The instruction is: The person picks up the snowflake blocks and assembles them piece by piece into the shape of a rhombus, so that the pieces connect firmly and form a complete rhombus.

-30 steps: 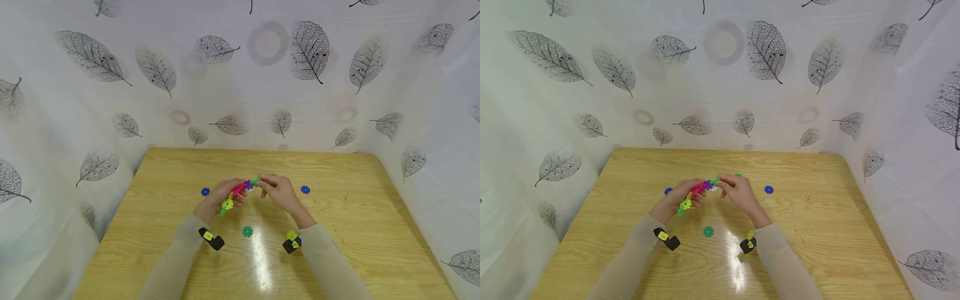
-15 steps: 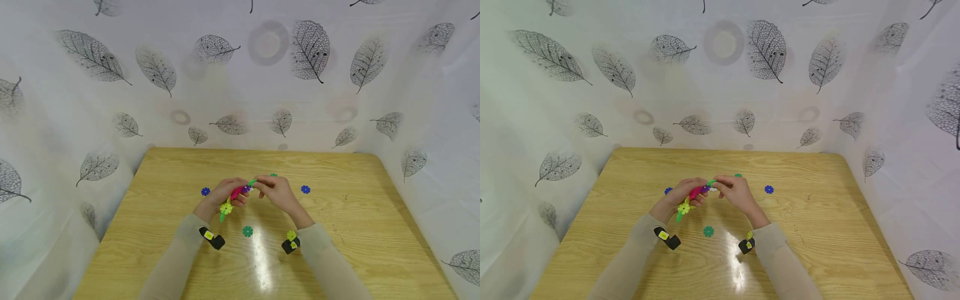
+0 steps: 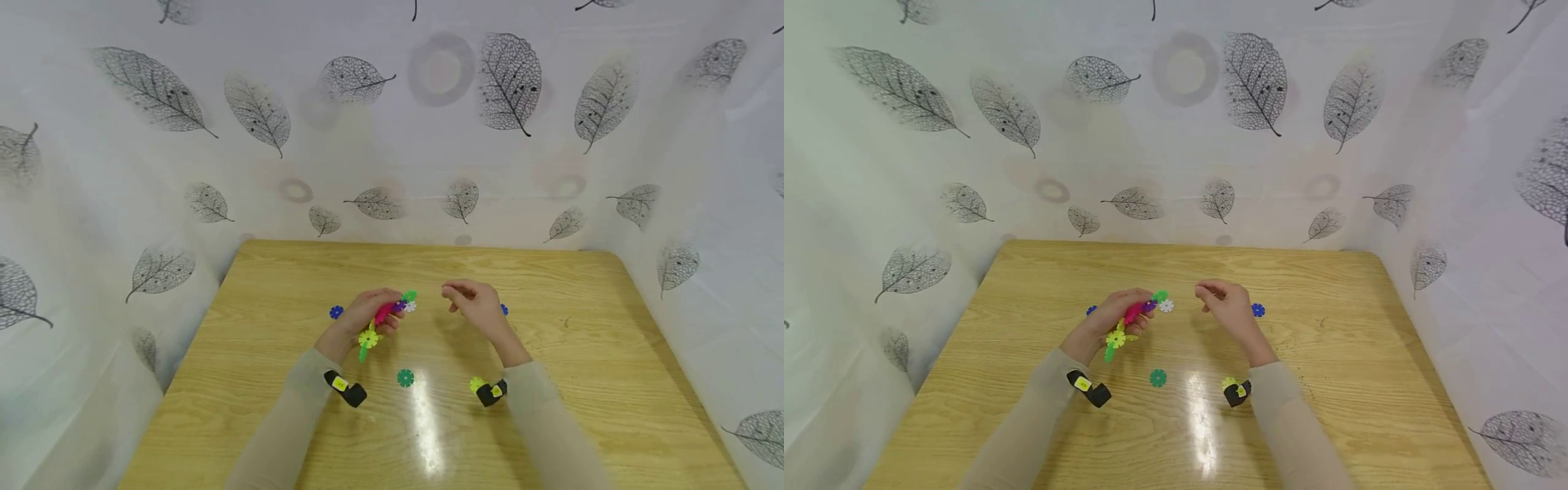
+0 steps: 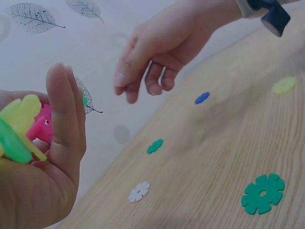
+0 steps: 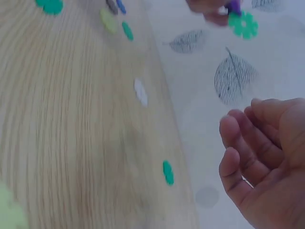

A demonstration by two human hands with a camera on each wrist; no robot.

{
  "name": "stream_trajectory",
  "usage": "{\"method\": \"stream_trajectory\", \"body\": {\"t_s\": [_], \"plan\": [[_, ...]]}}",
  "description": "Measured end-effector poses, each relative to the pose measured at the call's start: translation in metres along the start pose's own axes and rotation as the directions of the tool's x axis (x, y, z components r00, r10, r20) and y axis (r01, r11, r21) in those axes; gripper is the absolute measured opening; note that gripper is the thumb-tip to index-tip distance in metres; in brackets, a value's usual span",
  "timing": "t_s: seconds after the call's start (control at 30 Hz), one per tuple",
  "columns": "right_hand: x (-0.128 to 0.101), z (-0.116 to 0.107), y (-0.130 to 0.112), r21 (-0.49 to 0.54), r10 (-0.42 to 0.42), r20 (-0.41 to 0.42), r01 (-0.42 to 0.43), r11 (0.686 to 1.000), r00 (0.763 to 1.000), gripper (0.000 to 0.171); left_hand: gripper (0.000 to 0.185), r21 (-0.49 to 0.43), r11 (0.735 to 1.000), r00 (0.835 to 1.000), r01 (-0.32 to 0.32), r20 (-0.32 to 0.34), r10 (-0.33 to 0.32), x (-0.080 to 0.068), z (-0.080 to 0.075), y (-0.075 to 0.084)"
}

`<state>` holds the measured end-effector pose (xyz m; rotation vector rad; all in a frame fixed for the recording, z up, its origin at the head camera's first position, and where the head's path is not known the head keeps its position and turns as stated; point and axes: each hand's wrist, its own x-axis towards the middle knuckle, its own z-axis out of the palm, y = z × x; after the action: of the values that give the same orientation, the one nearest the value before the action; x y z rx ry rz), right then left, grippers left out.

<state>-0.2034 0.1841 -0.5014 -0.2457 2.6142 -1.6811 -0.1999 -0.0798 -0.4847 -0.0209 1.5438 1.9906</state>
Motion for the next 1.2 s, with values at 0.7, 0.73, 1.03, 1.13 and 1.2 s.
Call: {"method": "stream_trajectory", "body": {"t_s": [0.7,0.73,1.03,1.13,1.2], "plan": [[-0.001,-0.057,0.071,-0.371,0.051,-0.185,-0.118,0.921,0.981,0.032,0.030,-0.005,1.000,1.000,-0.007,0.012,0.007,-0.001,-0.004,0.000],[-0.001,-0.057,0.073,-0.378,0.052,-0.188,-0.121,0.918,0.981,0.033,0.030,-0.002,1.000,1.000,-0.008,0.010,0.008,-0.002,-0.004,0.001],[-0.009,-0.062,0.077,-0.416,0.137,-0.188,-0.205,0.886,0.973,0.044,0.030,-0.002,1.000,1.000,-0.009,0.003,0.009,-0.002,-0.004,0.000],[-0.012,-0.065,0.076,-0.411,0.161,-0.184,-0.225,0.884,0.970,0.046,0.031,0.000,1.000,1.000,-0.008,0.005,0.008,-0.002,-0.003,0.000],[-0.013,-0.067,0.075,-0.410,0.165,-0.177,-0.225,0.884,0.970,0.046,0.031,0.003,1.000,1.000,-0.008,0.006,0.008,-0.002,-0.003,0.001]]}}
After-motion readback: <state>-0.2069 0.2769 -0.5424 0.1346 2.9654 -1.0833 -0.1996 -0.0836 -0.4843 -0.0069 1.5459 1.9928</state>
